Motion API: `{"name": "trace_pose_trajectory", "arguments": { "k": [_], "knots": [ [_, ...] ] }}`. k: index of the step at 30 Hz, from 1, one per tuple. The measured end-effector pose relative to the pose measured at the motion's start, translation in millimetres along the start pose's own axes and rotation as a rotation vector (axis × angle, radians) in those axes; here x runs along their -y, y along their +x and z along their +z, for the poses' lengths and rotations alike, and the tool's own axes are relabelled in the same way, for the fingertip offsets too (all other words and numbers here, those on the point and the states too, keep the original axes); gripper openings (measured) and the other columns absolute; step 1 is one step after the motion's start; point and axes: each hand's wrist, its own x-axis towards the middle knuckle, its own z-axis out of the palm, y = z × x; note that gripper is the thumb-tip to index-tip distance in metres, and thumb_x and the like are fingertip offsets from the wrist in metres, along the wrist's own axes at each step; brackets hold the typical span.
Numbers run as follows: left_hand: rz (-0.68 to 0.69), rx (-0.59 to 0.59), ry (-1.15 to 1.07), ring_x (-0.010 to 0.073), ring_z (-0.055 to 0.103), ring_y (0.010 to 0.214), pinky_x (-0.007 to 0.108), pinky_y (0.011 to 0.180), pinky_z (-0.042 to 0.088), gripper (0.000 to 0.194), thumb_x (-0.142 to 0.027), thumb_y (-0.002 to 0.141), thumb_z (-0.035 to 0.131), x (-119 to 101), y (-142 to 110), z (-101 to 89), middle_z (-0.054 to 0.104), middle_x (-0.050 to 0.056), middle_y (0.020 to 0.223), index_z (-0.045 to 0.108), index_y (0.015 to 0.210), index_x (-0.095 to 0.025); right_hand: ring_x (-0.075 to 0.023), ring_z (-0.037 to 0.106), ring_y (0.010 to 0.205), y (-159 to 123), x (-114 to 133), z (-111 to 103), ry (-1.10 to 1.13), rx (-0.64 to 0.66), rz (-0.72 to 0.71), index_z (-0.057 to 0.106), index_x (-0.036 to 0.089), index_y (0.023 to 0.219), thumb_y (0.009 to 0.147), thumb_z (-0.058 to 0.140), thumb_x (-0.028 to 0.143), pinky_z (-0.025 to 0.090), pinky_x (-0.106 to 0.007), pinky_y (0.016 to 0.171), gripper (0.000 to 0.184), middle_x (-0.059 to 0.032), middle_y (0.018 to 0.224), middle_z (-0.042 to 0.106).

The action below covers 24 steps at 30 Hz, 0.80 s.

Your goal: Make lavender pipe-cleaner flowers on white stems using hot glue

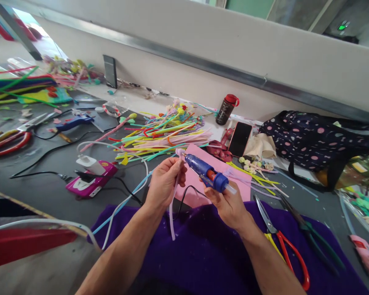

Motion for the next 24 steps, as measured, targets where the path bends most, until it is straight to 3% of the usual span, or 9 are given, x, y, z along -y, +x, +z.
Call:
{"name": "trace_pose_trajectory", "arguments": {
  "k": [10,14,19,24],
  "knots": [
    [0.003,-0.005,-0.004,0.0056,0.046,0.041,0.016,0.034,0.038,0.022,-0.034,0.077,0.06,-2.6,-0.6,-0.7,0.055,-0.002,0.061,0.051,0.073,-0.014,-0.0204,0.062,0.076,-1.3,-2.2,0.7,-0.021,0.04,-0.017,0.066,0.02,0.098,0.087,0.049,0.043,0.047,-0.028,0.066,0.031,-0.0056,0.086,0.066],
    [0.002,0.001,-0.011,0.0055,0.046,0.041,0.016,0.034,0.039,0.021,-0.033,0.077,0.059,-3.1,-1.0,-1.2,0.055,-0.002,0.062,0.051,0.073,-0.014,-0.021,0.06,0.073,-0.7,0.0,0.2,-0.045,0.06,-0.036,0.066,0.018,0.099,0.087,0.048,0.045,0.046,-0.029,0.062,0.035,-0.0065,0.08,0.064],
    [-0.008,0.008,-0.018,0.0056,0.046,0.041,0.016,0.034,0.039,0.02,-0.033,0.078,0.059,-2.3,-1.5,-1.6,0.056,-0.002,0.062,0.051,0.074,-0.014,-0.016,0.051,0.057,-1.9,-0.3,0.4,-0.033,0.024,-0.015,0.065,0.016,0.1,0.086,0.046,0.049,0.043,-0.028,0.054,0.041,-0.0025,0.063,0.056],
    [-0.013,0.008,-0.021,0.0058,0.047,0.041,0.016,0.034,0.039,0.021,-0.033,0.076,0.06,-1.0,-0.5,-1.3,0.055,-0.002,0.061,0.052,0.074,-0.015,-0.0158,0.05,0.057,-0.3,2.3,0.6,-0.042,0.031,-0.006,0.066,0.015,0.098,0.086,0.045,0.05,0.043,-0.028,0.053,0.043,-0.0032,0.064,0.055]
  ]
}}
